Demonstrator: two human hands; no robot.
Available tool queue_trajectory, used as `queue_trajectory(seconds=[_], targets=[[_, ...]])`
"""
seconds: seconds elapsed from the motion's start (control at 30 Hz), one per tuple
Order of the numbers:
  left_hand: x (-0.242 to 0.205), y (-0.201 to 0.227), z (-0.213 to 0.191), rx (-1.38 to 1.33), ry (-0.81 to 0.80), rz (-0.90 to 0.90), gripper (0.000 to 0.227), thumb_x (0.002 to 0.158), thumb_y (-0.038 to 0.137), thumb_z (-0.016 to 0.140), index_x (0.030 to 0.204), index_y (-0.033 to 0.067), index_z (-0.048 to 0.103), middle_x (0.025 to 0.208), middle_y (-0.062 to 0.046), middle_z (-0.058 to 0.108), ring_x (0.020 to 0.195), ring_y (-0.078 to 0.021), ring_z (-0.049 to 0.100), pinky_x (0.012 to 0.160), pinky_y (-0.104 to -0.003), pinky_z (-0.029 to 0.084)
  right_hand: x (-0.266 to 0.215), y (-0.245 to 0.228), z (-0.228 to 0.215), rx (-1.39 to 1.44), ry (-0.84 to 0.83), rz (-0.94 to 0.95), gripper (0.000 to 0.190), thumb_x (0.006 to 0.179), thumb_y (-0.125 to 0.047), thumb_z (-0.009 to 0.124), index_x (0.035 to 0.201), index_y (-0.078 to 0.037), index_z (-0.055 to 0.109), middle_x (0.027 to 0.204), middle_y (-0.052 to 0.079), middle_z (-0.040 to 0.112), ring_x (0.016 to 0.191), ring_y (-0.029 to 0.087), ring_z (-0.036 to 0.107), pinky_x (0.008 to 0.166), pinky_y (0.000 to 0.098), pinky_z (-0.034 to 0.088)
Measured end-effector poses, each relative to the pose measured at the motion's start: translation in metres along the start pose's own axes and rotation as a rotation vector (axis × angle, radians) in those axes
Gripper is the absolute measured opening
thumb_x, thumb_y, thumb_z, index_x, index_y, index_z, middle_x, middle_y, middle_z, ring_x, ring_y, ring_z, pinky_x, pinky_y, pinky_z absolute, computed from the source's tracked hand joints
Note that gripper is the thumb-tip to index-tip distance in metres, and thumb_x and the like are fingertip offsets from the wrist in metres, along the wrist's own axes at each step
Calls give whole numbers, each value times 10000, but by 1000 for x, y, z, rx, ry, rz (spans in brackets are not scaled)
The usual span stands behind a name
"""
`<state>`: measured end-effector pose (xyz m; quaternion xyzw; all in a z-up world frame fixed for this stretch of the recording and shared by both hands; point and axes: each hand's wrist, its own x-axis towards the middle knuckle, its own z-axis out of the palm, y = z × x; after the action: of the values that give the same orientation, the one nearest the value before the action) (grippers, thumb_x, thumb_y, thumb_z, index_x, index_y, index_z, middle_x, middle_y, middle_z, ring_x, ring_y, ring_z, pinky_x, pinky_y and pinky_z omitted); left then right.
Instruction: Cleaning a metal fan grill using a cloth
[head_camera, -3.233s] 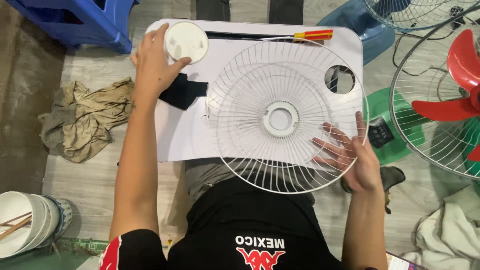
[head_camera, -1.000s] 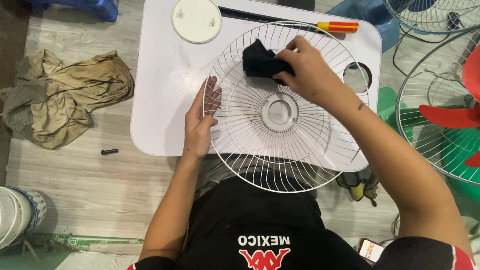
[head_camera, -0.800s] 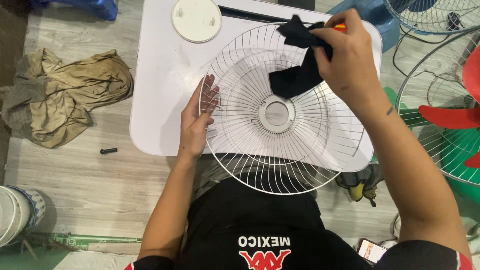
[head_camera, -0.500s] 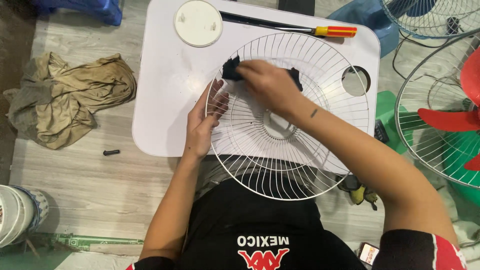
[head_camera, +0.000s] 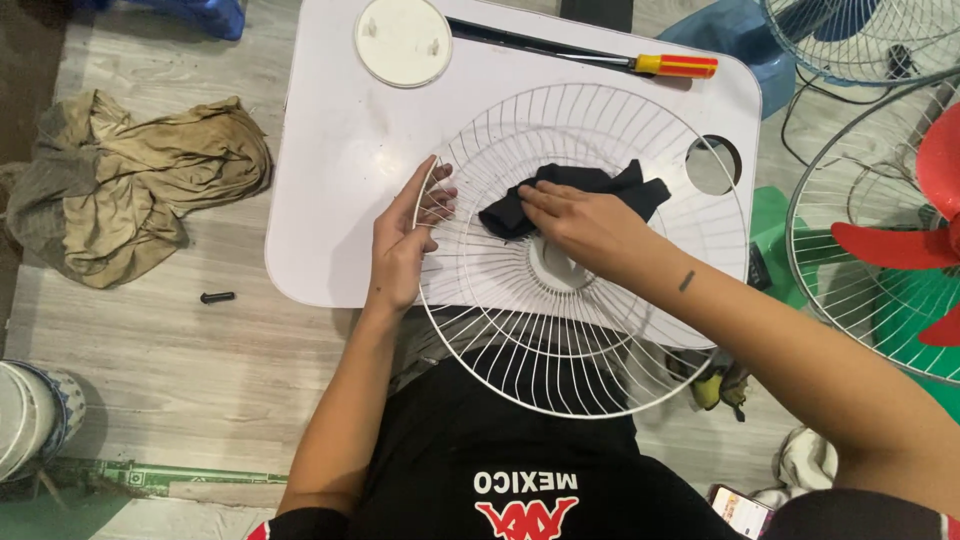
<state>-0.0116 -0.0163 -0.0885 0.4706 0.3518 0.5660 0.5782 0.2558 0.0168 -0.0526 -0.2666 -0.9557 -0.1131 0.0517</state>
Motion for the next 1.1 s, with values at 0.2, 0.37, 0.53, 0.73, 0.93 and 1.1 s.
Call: queue_trajectory(seconds=[0.2,0.37,0.53,0.73,0.93,1.1], targets=[[3,3,-6,18,22,17,925,622,-33,440,1545,-4,390,1439,-174,531,1247,-236,543,1085,-369,484,4,-12,0,138,-13,171,406,1008,-9,498,1410,10,549,1451,175,595,1314,288,607,1076,336,491],[2,-3,-6,16,20,31,924,620,-29,448,1542,-5,395,1441,-189,535,1234,-246,554,1057,-360,496,35,-20,14,199,118,82,402,1026,-4,475,1420,41,543,1445,212,586,1316,345,596,1080,386,488],[1,-1,-6,26,13,28,925,622,-19,455,1545,-3,395,1454,-187,531,1253,-245,551,1060,-366,498,45,-19,18,119,165,-30,375,1053,-41,496,1420,5,562,1456,197,584,1320,342,596,1071,400,497],[2,-4,-6,9,34,37,880,628,-47,456,1507,-40,434,1467,-222,534,1283,-293,553,1087,-408,469,37,18,18,-77,234,12,327,948,-29,606,1257,-74,704,1298,117,712,1176,286,700,974,345,565],[-1,-30,-18,67,60,14,836,622,-42,463,1457,-53,496,1411,-240,591,1258,-332,595,1062,-436,496,71,12,12,470,498,341,520,904,34,602,1401,-116,631,1328,45,698,1123,263,714,892,366,592],[-12,-67,-44,217,213,-89,561,663,37,517,1182,-1,726,1001,-98,715,921,-180,617,809,-360,539,98,-34,3,464,473,32,349,1009,22,513,1338,41,628,1386,267,620,1263,393,625,1057,440,519]])
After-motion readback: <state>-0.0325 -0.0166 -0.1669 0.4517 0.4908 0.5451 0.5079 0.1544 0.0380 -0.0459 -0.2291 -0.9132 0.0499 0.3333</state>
